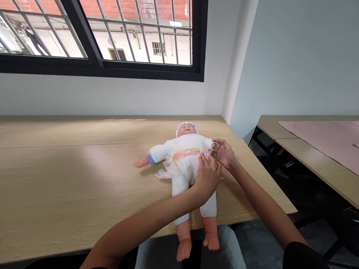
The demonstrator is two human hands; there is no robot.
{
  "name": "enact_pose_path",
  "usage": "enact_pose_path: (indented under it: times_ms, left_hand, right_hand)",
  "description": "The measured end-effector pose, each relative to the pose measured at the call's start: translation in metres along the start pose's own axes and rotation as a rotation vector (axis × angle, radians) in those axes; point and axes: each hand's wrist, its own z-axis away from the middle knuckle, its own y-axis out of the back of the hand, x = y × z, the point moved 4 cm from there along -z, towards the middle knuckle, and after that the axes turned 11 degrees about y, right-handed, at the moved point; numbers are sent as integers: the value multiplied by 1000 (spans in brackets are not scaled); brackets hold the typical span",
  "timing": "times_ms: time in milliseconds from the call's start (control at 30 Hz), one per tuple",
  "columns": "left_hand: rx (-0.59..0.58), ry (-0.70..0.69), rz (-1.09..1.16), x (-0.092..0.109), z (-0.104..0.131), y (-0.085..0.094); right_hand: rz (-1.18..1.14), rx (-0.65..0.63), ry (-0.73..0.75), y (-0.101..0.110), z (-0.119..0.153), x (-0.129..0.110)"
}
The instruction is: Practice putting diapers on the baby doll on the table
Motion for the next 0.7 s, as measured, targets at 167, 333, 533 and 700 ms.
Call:
enact_pose_path:
  times_ms: [167,333,533,700]
  left_hand:
    - [5,-32,-11,-3,-2,4]
    - [-24,27,49,-13,-1,14]
    - [-135,70,8,-17,-2,16]
    - [-148,68,1,-17,-3,18]
  right_hand:
    - [113,-81,13,-9,7,4]
    - [122,-7,46,-10,8,1]
    - [91,12,76,-6,5,-2]
    - [117,14,62,-9,7,0]
